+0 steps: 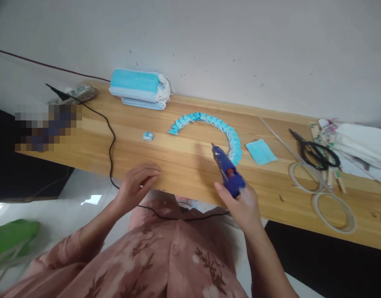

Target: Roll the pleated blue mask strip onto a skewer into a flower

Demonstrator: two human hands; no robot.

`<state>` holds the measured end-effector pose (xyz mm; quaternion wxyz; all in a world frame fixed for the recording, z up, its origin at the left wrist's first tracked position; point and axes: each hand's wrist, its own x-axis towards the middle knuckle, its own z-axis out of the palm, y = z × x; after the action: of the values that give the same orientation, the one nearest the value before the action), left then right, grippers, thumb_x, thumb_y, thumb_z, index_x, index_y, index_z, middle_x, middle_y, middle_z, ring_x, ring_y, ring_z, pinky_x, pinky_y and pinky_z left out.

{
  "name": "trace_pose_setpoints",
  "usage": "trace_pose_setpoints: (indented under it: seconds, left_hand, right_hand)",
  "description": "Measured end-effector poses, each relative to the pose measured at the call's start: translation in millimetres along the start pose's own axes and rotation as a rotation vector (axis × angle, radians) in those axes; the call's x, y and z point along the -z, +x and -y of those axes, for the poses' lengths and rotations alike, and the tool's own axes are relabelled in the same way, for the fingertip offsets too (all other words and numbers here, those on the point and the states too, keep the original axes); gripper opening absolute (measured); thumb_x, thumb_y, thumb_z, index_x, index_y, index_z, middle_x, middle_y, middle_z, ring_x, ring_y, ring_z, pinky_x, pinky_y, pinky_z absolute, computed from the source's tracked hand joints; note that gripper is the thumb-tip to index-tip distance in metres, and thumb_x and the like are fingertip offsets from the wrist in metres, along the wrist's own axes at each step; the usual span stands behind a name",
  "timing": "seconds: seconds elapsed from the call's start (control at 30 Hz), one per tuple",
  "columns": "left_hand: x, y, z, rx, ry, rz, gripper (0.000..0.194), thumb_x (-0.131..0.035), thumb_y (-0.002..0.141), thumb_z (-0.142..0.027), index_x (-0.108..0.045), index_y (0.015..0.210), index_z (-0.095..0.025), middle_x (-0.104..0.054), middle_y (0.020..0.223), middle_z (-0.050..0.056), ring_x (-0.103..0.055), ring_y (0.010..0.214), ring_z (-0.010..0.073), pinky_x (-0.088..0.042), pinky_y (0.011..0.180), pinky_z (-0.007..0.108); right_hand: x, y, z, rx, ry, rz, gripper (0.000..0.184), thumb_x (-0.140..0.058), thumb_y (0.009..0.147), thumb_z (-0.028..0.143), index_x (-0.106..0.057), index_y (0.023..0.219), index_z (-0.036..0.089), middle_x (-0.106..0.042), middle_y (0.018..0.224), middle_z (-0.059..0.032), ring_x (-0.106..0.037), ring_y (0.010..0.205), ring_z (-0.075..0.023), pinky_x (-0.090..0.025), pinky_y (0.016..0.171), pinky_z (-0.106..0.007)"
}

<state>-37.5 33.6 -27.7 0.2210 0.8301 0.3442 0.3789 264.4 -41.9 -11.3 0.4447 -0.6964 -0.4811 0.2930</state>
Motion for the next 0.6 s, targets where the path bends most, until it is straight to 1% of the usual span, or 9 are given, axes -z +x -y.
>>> trace_pose_setpoints:
  seconds: [0.07, 0.13, 0.2, 0.27, 0.33, 0.43, 0.53, 0.6]
  left_hand:
    - [6.3, -2, 5, 0.041, 0.037, -0.015, 0.018, -0.057, 0.101, -0.019, -0.075, 0.103, -0.02, -0.08, 0.102, 0.01, -0.075, 0.097, 0.0235, -0.06, 0.087, 0.039]
    - [15.0, -6, 12, 0.092, 0.084, -0.048, 0.019, -0.057, 0.101, -0.022, -0.076, 0.101, -0.021, -0.08, 0.1, 0.009, -0.075, 0.095, 0.0238, -0.06, 0.086, 0.039]
    - [26.4, -13, 21, 0.144, 0.135, -0.08, 0.02, -0.057, 0.101, -0.023, -0.077, 0.099, -0.021, -0.08, 0.098, 0.009, -0.074, 0.094, 0.0236, -0.06, 0.086, 0.039]
    - [39.9, -22, 31, 0.19, 0.2, -0.117, 0.021, -0.056, 0.1, -0.024, -0.077, 0.099, -0.02, -0.08, 0.099, 0.009, -0.074, 0.094, 0.0231, -0.059, 0.086, 0.038]
    - [54.2, -32, 42, 0.229, 0.271, -0.173, 0.022, -0.056, 0.1, -0.025, -0.077, 0.099, -0.021, -0.08, 0.1, 0.008, -0.074, 0.094, 0.0225, -0.058, 0.085, 0.036]
    - [73.8, -43, 57, 0.271, 0.36, -0.263, 0.022, -0.056, 0.1, -0.028, -0.076, 0.097, -0.021, -0.08, 0.099, 0.008, -0.074, 0.093, 0.0222, -0.058, 0.083, 0.035]
    - [88.0, -47, 67, 0.296, 0.407, -0.29, 0.023, -0.055, 0.101, -0.029, -0.076, 0.095, -0.02, -0.08, 0.098, 0.008, -0.074, 0.09, 0.0218, -0.058, 0.081, 0.034]
    - [93.7, -48, 72, 0.284, 0.413, -0.318, 0.023, -0.055, 0.101, -0.028, -0.075, 0.096, -0.019, -0.08, 0.099, 0.009, -0.074, 0.092, 0.0215, -0.059, 0.082, 0.034]
  right_hand:
    - [-12, 6, 14, 0.097, -0.122, 0.057, 0.038, -0.075, 0.082, 0.053, -0.075, 0.103, 0.022, -0.072, 0.074, -0.0032, -0.063, 0.06, -0.0186, -0.051, 0.057, -0.031]
    - [-27, 13, 31, 0.24, -0.177, 0.19, 0.046, -0.07, 0.087, 0.052, -0.073, 0.122, 0.022, -0.08, 0.1, -0.0084, -0.074, 0.083, -0.025, -0.059, 0.074, -0.037]
    - [-46, 20, 48, 0.402, -0.225, 0.339, 0.05, -0.061, 0.096, 0.046, -0.064, 0.139, 0.023, -0.076, 0.127, -0.0116, -0.074, 0.108, -0.0291, -0.059, 0.092, -0.042]
    - [-68, 25, 63, 0.549, -0.312, 0.458, 0.051, -0.054, 0.101, 0.04, -0.055, 0.149, 0.022, -0.069, 0.142, -0.014, -0.068, 0.124, -0.0306, -0.055, 0.103, -0.047]
    - [-92, 29, 75, 0.655, -0.443, 0.54, 0.053, -0.051, 0.104, 0.036, -0.048, 0.154, 0.019, -0.067, 0.143, -0.0168, -0.066, 0.126, -0.0312, -0.054, 0.104, -0.049]
    - [-132, 36, 89, 0.733, -0.642, 0.596, 0.056, -0.049, 0.106, 0.033, -0.041, 0.159, 0.014, -0.07, 0.131, -0.0188, -0.066, 0.119, -0.0304, -0.055, 0.099, -0.045]
    - [-172, 48, 101, 0.77, -0.764, 0.575, 0.06, -0.046, 0.107, 0.029, -0.033, 0.162, 0.009, -0.068, 0.13, -0.0206, -0.063, 0.117, -0.0305, -0.053, 0.099, -0.043]
    - [-196, 58, 110, 0.781, -0.819, 0.549, 0.06, -0.041, 0.108, 0.027, -0.031, 0.164, 0.007, -0.067, 0.13, -0.0218, -0.062, 0.117, -0.0312, -0.052, 0.098, -0.043]
